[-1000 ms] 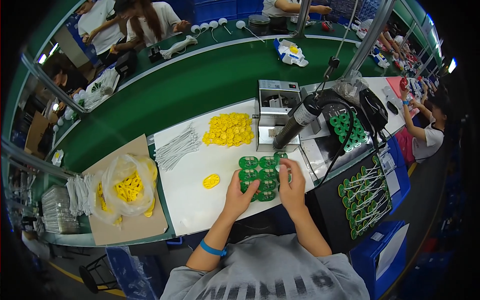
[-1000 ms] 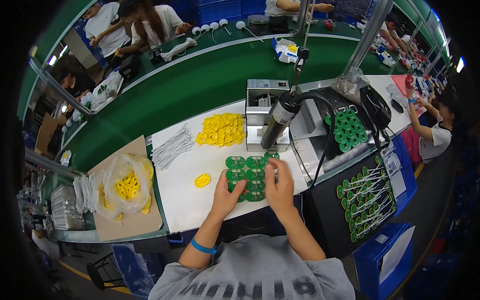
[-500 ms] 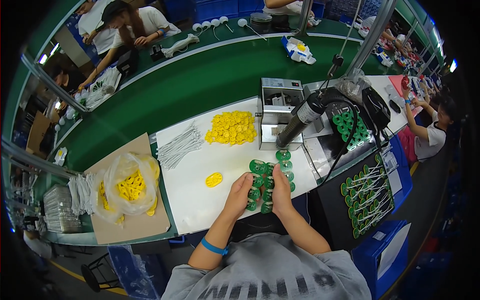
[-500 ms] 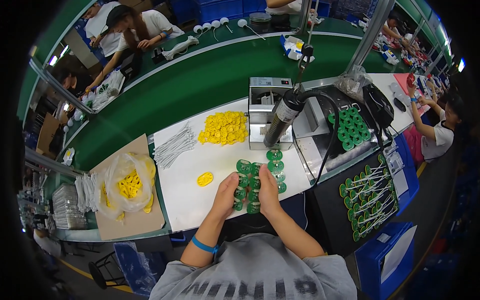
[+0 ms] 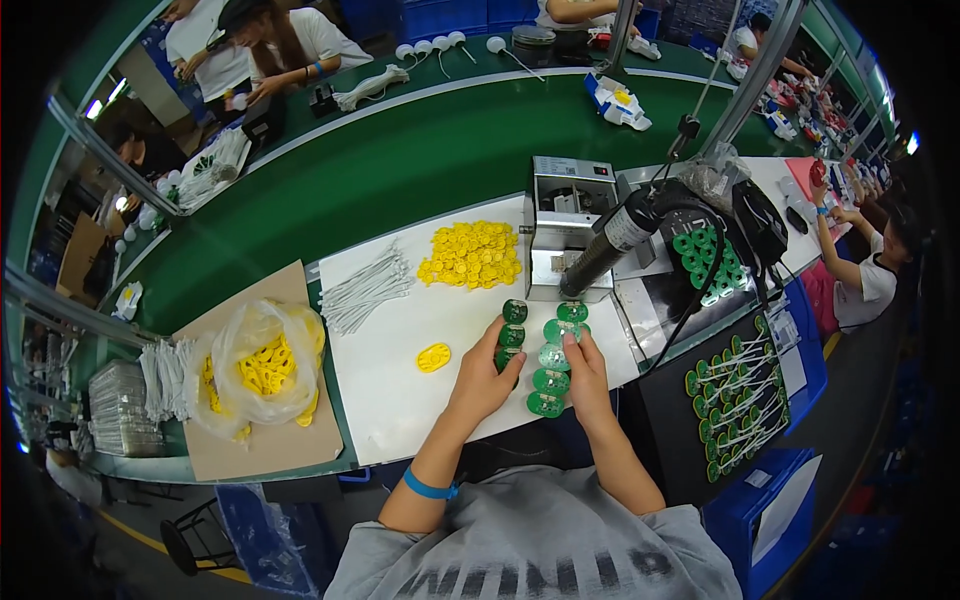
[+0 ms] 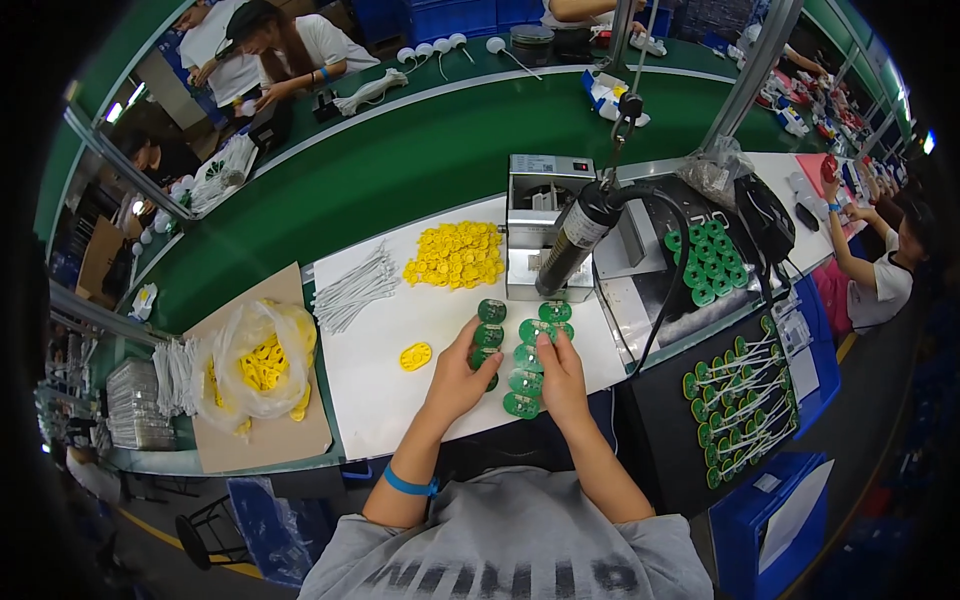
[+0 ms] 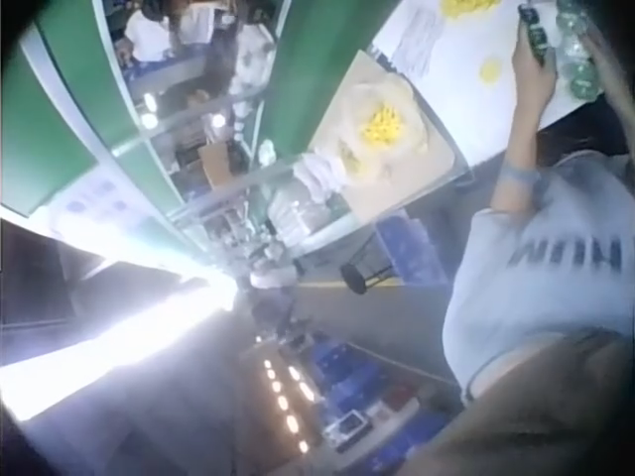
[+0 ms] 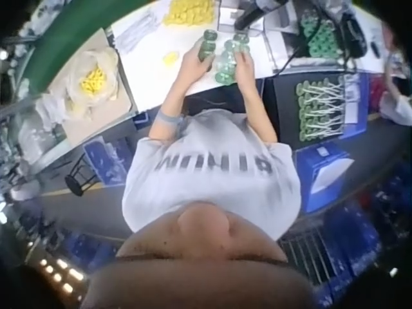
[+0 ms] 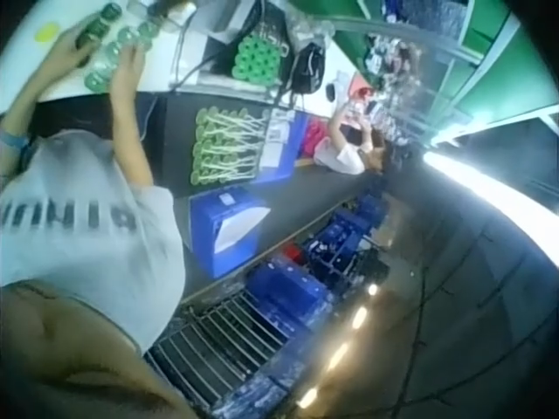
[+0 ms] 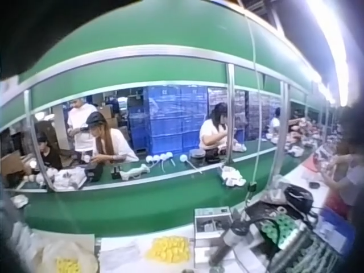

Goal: Assembling components onto LED circuit boards using an electric screwdriver.

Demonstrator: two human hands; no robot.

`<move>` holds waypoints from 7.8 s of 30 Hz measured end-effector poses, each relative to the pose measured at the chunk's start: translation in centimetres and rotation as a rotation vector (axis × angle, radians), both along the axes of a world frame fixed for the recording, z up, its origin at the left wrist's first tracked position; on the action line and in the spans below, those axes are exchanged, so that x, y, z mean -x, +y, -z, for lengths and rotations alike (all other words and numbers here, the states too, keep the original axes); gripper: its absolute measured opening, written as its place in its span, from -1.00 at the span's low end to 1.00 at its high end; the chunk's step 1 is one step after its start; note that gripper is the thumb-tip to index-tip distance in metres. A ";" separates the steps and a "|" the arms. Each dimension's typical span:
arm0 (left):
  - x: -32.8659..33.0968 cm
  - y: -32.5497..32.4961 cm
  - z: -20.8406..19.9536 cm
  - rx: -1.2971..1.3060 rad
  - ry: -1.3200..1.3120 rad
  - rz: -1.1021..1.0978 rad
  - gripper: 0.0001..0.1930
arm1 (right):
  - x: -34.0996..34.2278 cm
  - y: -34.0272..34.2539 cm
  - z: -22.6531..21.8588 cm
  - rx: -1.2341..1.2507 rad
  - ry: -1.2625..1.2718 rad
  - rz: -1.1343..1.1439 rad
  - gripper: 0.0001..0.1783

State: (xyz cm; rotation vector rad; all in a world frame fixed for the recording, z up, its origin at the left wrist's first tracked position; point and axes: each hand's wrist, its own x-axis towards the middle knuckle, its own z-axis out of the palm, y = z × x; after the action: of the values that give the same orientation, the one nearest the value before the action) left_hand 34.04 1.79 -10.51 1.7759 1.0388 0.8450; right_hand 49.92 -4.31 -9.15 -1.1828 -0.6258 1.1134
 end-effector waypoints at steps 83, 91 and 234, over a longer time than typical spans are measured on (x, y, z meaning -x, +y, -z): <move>5.7 -1.6 -0.6 0.761 -0.867 -0.012 -0.64 | 5.8 4.4 -1.2 -0.081 -0.610 0.244 -0.60; 6.6 -1.1 0.5 0.576 -0.763 -0.092 -0.68 | 6.4 4.6 0.6 -0.053 -0.543 0.053 -0.54; 7.5 -0.6 1.8 0.766 -0.969 -0.041 -0.57 | 6.7 2.0 -1.2 -0.041 -0.662 -0.455 -0.78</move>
State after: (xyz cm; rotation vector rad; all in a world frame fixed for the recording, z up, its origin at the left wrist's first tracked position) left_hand 26.52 1.17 -12.29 0.5609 0.5928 0.9881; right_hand 43.19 -2.32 -7.97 -1.4172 -1.4755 1.0589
